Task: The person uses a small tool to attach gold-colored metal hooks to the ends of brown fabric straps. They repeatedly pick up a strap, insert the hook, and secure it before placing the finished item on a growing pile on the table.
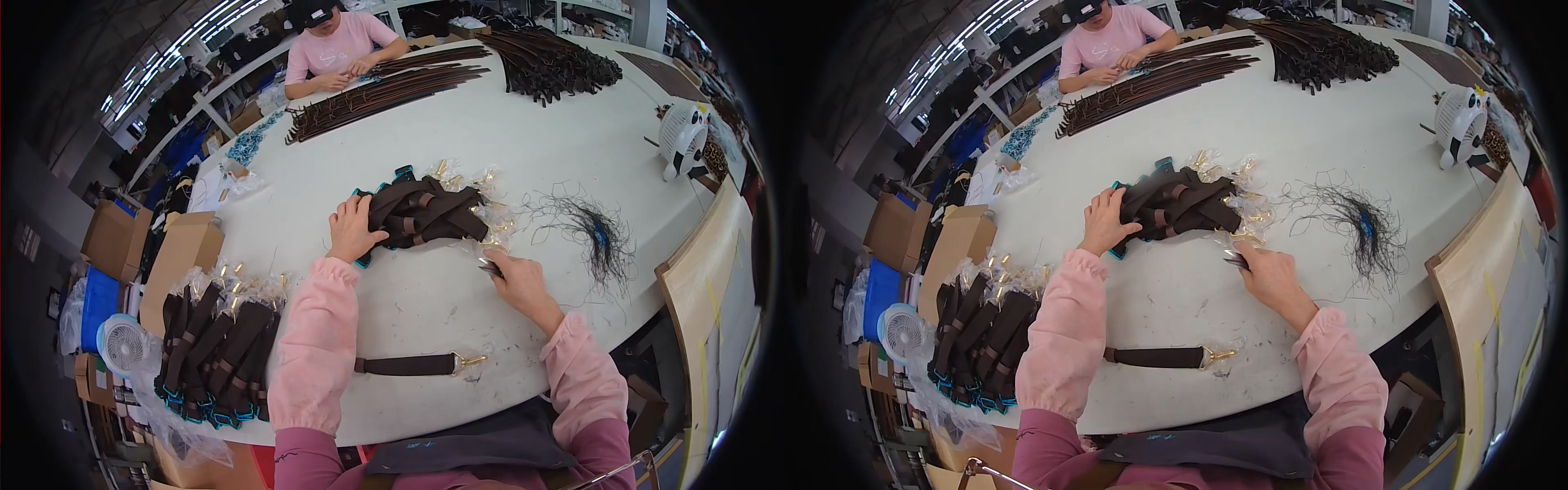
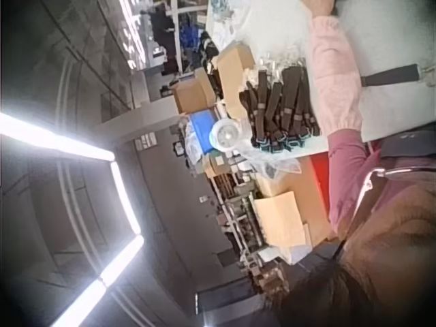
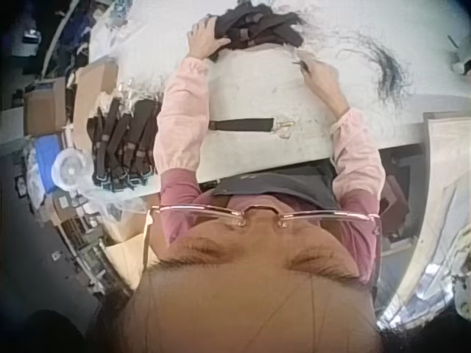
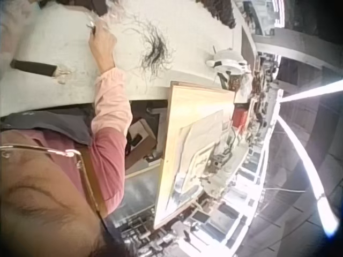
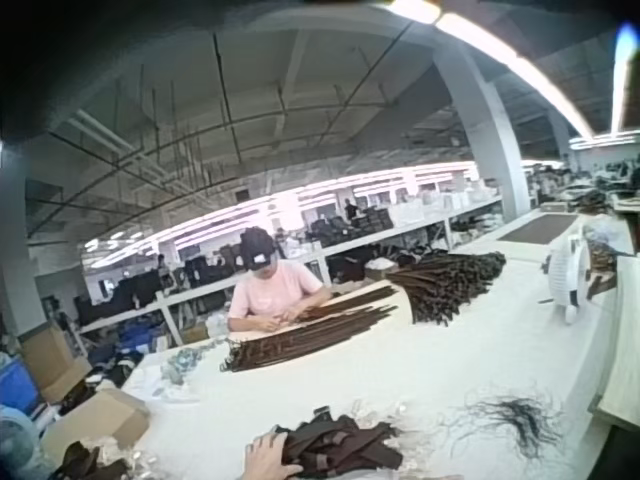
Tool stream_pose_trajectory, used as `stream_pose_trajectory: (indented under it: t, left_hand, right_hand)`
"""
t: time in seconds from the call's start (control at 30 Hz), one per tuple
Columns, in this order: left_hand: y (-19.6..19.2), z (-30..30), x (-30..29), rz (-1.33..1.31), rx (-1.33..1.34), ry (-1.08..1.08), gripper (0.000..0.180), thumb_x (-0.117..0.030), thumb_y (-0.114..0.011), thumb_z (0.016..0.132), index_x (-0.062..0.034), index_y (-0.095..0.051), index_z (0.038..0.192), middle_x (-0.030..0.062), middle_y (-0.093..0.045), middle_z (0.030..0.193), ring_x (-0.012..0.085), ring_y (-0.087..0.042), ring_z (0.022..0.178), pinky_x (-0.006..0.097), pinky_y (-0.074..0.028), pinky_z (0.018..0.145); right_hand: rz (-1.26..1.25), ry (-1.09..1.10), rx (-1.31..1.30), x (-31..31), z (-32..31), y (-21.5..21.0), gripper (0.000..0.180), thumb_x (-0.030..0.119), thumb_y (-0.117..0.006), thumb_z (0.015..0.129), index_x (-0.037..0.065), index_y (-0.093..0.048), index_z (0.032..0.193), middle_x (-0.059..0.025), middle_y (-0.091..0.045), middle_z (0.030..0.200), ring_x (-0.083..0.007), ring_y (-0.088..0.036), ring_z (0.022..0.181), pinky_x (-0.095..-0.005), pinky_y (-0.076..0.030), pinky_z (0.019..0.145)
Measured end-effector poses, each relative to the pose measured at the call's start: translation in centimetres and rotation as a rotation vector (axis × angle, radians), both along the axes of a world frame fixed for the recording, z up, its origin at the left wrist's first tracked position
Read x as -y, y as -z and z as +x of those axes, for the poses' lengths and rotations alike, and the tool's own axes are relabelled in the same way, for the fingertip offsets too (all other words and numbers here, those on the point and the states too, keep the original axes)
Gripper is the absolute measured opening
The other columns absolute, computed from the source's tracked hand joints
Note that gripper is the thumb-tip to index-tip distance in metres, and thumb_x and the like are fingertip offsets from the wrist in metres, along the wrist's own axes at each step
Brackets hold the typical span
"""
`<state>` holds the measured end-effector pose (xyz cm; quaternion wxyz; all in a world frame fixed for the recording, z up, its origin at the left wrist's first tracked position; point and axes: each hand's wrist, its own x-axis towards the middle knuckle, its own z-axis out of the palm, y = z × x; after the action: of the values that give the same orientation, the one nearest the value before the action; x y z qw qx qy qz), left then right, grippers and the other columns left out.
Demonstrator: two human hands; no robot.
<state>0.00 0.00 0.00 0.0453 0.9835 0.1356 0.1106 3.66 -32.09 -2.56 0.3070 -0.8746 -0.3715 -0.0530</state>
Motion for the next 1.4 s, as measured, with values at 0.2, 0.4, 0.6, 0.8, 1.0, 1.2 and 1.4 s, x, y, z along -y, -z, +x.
stream_pose_trajectory:
  t: [0.2,0.4,0.6,0.8,1.0,1.2,1.4]
  left_hand:
    - [-2.1,1.8,-1.5,0.048,-0.023,-0.029,0.031,-0.009,-0.064,0.063,-0.0006,-0.062,0.093,0.0152,-0.06,0.093,0.0328,-0.053,0.093,0.041,-0.041,0.08]
    - [-8.7,1.7,0.8,-0.183,0.124,0.189,0.022,-0.014,-0.064,0.073,0.0017,-0.054,0.085,0.0211,-0.062,0.076,0.0376,-0.059,0.072,0.042,-0.045,0.064]
    - [-12.4,-2.9,4.1,-0.37,-0.029,0.277,0.024,-0.018,-0.062,0.083,0.0004,-0.048,0.087,0.0171,-0.06,0.072,0.0256,-0.057,0.061,0.034,-0.042,0.057]
    - [-12.5,-7.3,4.2,-0.552,-0.053,0.351,0.032,-0.03,-0.062,0.084,-0.0026,-0.047,0.092,0.0161,-0.057,0.067,0.0297,-0.055,0.059,0.037,-0.042,0.055]
    - [-5.6,-11.9,0.8,-0.073,-0.449,0.279,0.039,-0.036,-0.065,0.08,-0.0035,-0.051,0.097,0.0144,-0.063,0.081,0.0305,-0.061,0.074,0.038,-0.045,0.062]
    - [-4.2,-9.5,-0.8,0.092,-0.633,0.223,0.05,-0.042,-0.068,0.072,-0.0051,-0.058,0.105,0.0142,-0.061,0.1,0.0316,-0.055,0.1,0.04,-0.045,0.08]
    - [-1.2,1.2,0.7,0.008,0.078,0.138,0.044,-0.035,-0.066,0.077,-0.0018,-0.058,0.104,0.015,-0.06,0.103,0.033,-0.053,0.1,0.041,-0.043,0.084]
  right_hand:
    - [0.152,-0.092,-0.103,-2.3,-0.7,-0.1,0.024,0.013,-0.062,0.08,0.007,-0.061,0.104,-0.0134,-0.063,0.071,-0.0296,-0.059,0.06,-0.0378,-0.045,0.054]
    - [0.353,0.005,-0.275,-4.9,0.3,-1.5,0.04,0.02,-0.066,0.078,0.009,-0.055,0.115,-0.0136,-0.063,0.069,-0.0299,-0.061,0.062,-0.0381,-0.045,0.056]
    - [0.401,0.125,-0.322,-9.6,0.4,-3.6,0.056,0.025,-0.07,0.075,0.011,-0.048,0.125,-0.0121,-0.062,0.065,-0.0273,-0.061,0.059,-0.0354,-0.044,0.053]
    - [0.435,0.015,0.1,-9.1,1.7,-0.9,0.015,0.013,-0.069,0.073,0.007,-0.061,0.084,-0.0059,-0.063,0.067,-0.0257,-0.06,0.055,-0.0338,-0.044,0.048]
    - [0.071,-0.277,0.236,-2.2,0.7,-0.4,0.019,0.011,-0.066,0.069,0.01,-0.057,0.085,-0.0072,-0.064,0.07,-0.0256,-0.061,0.059,-0.039,-0.044,0.05]
    - [-0.047,-0.238,0.028,-2.4,-0.7,-0.6,0.03,0.02,-0.066,0.073,0.012,-0.059,0.101,-0.0085,-0.064,0.07,-0.0271,-0.062,0.06,-0.0403,-0.045,0.052]
    - [-0.239,-0.392,-0.116,-8.7,-2.3,-0.9,0.033,0.032,-0.066,0.077,0.014,-0.059,0.104,-0.0131,-0.064,0.071,-0.0319,-0.063,0.07,-0.043,-0.046,0.062]
